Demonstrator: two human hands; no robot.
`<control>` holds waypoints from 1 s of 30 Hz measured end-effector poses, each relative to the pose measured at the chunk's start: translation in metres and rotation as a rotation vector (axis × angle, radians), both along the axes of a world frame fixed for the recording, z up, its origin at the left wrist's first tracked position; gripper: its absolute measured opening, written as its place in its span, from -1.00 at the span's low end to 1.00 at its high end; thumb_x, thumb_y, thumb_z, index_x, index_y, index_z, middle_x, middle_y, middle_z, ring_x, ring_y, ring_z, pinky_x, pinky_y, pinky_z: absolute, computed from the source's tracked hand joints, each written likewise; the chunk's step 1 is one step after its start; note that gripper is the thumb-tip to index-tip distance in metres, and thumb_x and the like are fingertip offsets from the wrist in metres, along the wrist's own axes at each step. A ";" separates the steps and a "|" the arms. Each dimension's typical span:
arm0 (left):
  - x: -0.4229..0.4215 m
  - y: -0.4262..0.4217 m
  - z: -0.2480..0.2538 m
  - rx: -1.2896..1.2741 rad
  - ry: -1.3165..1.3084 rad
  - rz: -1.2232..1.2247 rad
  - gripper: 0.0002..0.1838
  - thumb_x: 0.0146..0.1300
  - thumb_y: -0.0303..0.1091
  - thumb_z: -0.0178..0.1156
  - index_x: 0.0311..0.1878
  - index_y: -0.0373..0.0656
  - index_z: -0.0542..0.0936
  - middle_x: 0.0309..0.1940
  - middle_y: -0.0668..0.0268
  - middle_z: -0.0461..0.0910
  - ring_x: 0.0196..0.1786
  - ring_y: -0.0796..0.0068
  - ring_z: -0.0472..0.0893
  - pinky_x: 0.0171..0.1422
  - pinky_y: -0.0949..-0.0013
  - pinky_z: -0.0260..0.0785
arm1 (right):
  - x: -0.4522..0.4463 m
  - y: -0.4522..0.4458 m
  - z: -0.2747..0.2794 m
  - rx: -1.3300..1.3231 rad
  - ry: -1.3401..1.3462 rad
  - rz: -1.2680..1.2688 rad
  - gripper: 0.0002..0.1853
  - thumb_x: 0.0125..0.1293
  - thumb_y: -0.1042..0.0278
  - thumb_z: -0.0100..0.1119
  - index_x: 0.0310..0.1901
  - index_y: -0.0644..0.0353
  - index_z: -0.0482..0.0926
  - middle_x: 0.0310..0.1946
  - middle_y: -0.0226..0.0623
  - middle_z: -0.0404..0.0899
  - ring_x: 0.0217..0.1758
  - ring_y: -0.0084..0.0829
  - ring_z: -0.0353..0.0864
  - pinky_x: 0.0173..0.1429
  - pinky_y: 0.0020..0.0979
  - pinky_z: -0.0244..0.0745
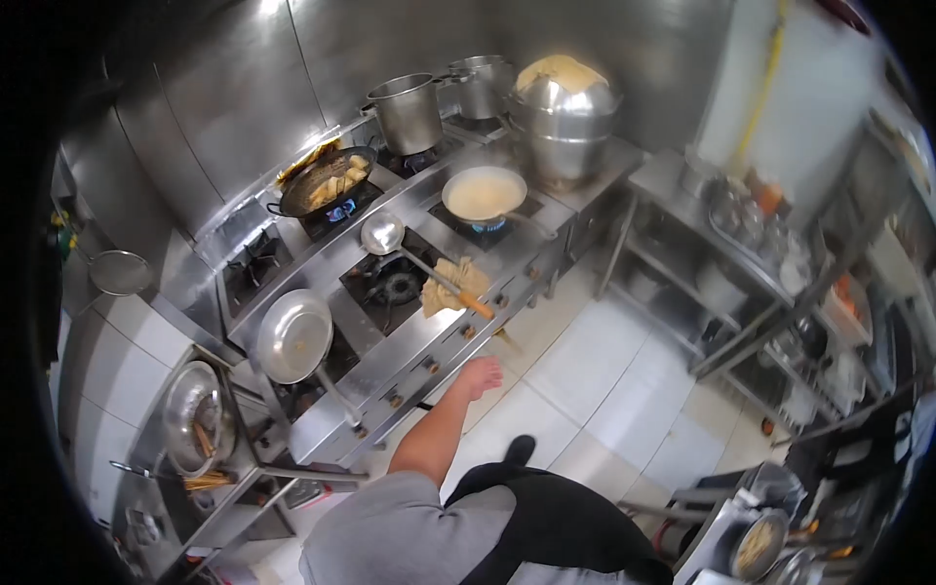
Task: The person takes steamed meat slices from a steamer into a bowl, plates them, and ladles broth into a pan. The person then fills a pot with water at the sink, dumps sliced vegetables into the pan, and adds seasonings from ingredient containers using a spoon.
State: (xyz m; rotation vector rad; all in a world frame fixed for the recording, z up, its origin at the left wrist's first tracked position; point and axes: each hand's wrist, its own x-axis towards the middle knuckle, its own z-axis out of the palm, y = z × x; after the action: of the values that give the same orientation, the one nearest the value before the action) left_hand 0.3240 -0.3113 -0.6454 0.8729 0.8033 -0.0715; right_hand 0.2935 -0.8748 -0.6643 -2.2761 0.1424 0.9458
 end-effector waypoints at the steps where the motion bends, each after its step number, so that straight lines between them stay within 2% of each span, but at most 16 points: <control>1: 0.027 0.004 -0.006 -0.022 -0.018 0.013 -0.56 0.27 -0.13 0.24 0.11 -0.15 0.42 -0.21 0.29 0.56 -0.22 0.29 0.60 -0.10 0.21 0.53 | 0.024 0.009 0.010 -0.009 -0.007 0.024 -0.73 0.31 0.18 0.16 -0.21 0.25 0.63 -0.46 -0.28 0.61 -0.36 -0.46 0.57 -0.25 -0.37 0.46; 3: 0.074 0.023 0.004 -0.058 -0.001 0.301 -0.57 0.26 -0.13 0.25 0.09 -0.14 0.44 -0.26 0.30 0.56 -0.23 0.28 0.59 -0.03 0.19 0.53 | 0.068 0.030 0.026 -0.018 -0.009 0.060 -0.73 0.31 0.18 0.17 -0.20 0.25 0.63 -0.46 -0.29 0.61 -0.36 -0.48 0.57 -0.26 -0.37 0.46; 4: 0.094 0.034 0.009 -0.059 -0.008 0.308 -0.57 0.26 -0.13 0.25 0.09 -0.14 0.44 -0.26 0.30 0.56 -0.23 0.28 0.59 -0.03 0.19 0.53 | 0.088 0.040 0.032 -0.021 -0.012 0.072 -0.73 0.32 0.18 0.17 -0.20 0.25 0.63 -0.46 -0.30 0.61 -0.36 -0.48 0.56 -0.26 -0.38 0.46; 6: 0.122 0.051 0.014 -0.200 -0.033 0.448 -0.69 0.27 -0.10 0.24 -0.16 -0.10 0.44 -0.38 0.39 0.45 -0.12 0.34 0.50 -0.14 0.27 0.51 | 0.127 0.060 0.042 -0.018 -0.025 0.107 -0.74 0.32 0.19 0.17 -0.20 0.24 0.63 -0.47 -0.32 0.60 -0.37 -0.50 0.56 -0.26 -0.39 0.45; 7: 0.129 0.057 0.018 -0.202 -0.027 0.466 -0.69 0.27 -0.10 0.24 -0.16 -0.10 0.44 -0.38 0.39 0.45 -0.12 0.34 0.50 -0.14 0.27 0.51 | 0.144 0.071 0.047 -0.011 -0.033 0.130 -0.74 0.33 0.19 0.17 -0.20 0.24 0.62 -0.47 -0.33 0.60 -0.37 -0.51 0.56 -0.26 -0.39 0.45; 9: 0.138 0.066 0.027 -0.371 -0.174 0.581 -0.78 0.30 -0.18 0.21 -0.23 -0.06 0.42 -0.48 0.41 0.40 -0.32 0.42 0.49 -0.28 0.31 0.47 | 0.179 0.096 0.059 0.027 -0.068 0.192 -0.75 0.33 0.20 0.17 -0.19 0.24 0.62 -0.47 -0.34 0.60 -0.37 -0.52 0.55 -0.26 -0.40 0.45; 10: 0.139 0.068 0.031 -0.360 -0.171 0.596 -0.78 0.30 -0.18 0.21 -0.23 -0.06 0.42 -0.48 0.41 0.40 -0.32 0.42 0.49 -0.28 0.31 0.47 | 0.196 0.110 0.065 0.058 -0.087 0.227 -0.75 0.34 0.20 0.17 -0.19 0.24 0.62 -0.47 -0.35 0.60 -0.37 -0.53 0.55 -0.27 -0.40 0.45; 13: 0.141 0.064 0.052 -0.227 -0.245 0.712 -0.81 0.33 -0.29 0.17 -0.36 -0.03 0.38 -0.68 0.46 0.26 -0.68 0.53 0.25 -0.56 0.37 0.22 | 0.257 0.176 0.089 0.214 -0.184 0.399 -0.76 0.35 0.21 0.17 -0.18 0.24 0.62 -0.48 -0.37 0.60 -0.37 -0.55 0.54 -0.27 -0.41 0.44; 16: 0.118 0.040 0.097 -0.169 -0.285 0.726 -0.77 0.34 -0.31 0.17 -0.42 -0.05 0.37 -0.69 0.45 0.28 -0.65 0.53 0.28 -0.53 0.37 0.22 | 0.316 0.292 0.163 0.284 -0.262 0.595 -0.79 0.26 0.31 0.19 -0.15 0.24 0.61 -0.52 -0.36 0.55 -0.48 -0.62 0.42 -0.37 -0.46 0.37; 20: 0.117 0.003 0.136 -0.156 -0.335 0.623 -0.75 0.34 -0.34 0.17 -0.44 -0.09 0.36 -0.69 0.42 0.32 -0.64 0.52 0.30 -0.48 0.35 0.24 | 0.365 0.435 0.255 0.628 -0.285 1.003 -0.69 0.31 0.16 0.21 -0.12 0.27 0.59 -0.50 -0.38 0.51 -0.46 -0.62 0.41 -0.35 -0.47 0.36; 22: 0.133 -0.020 0.162 -0.130 -0.321 0.624 -0.75 0.34 -0.35 0.17 -0.44 -0.10 0.36 -0.69 0.41 0.33 -0.64 0.51 0.30 -0.46 0.34 0.24 | 0.383 0.500 0.243 0.714 -0.195 1.198 -0.65 0.29 0.15 0.22 -0.06 0.28 0.57 -0.41 -0.32 0.52 -0.40 -0.59 0.44 -0.31 -0.46 0.38; 24: 0.166 -0.034 0.197 -0.047 -0.284 0.613 -0.76 0.35 -0.34 0.17 -0.42 -0.13 0.37 -0.69 0.40 0.33 -0.63 0.53 0.32 -0.45 0.34 0.27 | 0.387 0.551 0.229 0.626 -0.080 1.340 -0.49 0.29 0.08 0.22 0.15 0.24 0.43 -0.38 -0.24 0.54 -0.50 -0.48 0.49 -0.39 -0.42 0.45; 26: 0.207 -0.043 0.224 -0.011 -0.267 0.634 -0.77 0.37 -0.33 0.16 -0.40 -0.14 0.39 -0.68 0.40 0.34 -0.62 0.54 0.35 -0.43 0.36 0.30 | 0.388 0.582 0.232 0.739 0.402 1.277 -0.51 0.26 0.21 0.23 0.15 0.23 0.36 -0.33 -0.23 0.49 -0.53 -0.44 0.50 -0.49 -0.37 0.43; 27: 0.228 -0.048 0.229 0.017 -0.306 0.620 -0.77 0.38 -0.31 0.16 -0.38 -0.15 0.40 -0.66 0.39 0.37 -0.61 0.53 0.37 -0.42 0.36 0.32 | 0.394 0.587 0.239 0.740 0.425 1.291 -0.51 0.26 0.21 0.23 0.15 0.23 0.36 -0.33 -0.23 0.49 -0.53 -0.44 0.50 -0.49 -0.37 0.43; 29: 0.262 -0.052 0.231 0.133 -0.304 0.562 -0.78 0.38 -0.24 0.18 -0.28 -0.19 0.46 -0.60 0.38 0.45 -0.56 0.54 0.43 -0.40 0.40 0.36 | 0.409 0.593 0.253 0.728 0.581 0.971 -0.68 0.19 0.45 0.13 0.00 0.18 0.39 -0.40 -0.34 0.43 -0.46 -0.51 0.47 -0.45 -0.41 0.43; 30: 0.270 -0.055 0.234 0.117 -0.284 0.578 -0.78 0.38 -0.24 0.18 -0.28 -0.19 0.46 -0.60 0.38 0.45 -0.56 0.54 0.43 -0.40 0.40 0.36 | 0.422 0.599 0.238 0.769 0.588 0.888 -0.75 0.14 0.55 0.05 -0.12 0.16 0.39 -0.41 -0.35 0.41 -0.56 -0.50 0.46 -0.52 -0.40 0.41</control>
State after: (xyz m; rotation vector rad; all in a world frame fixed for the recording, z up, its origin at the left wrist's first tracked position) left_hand 0.5938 -0.3659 -0.4109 0.7107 0.7686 0.6007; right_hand 0.7153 -0.2763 -0.4260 -1.2471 -0.8951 1.7141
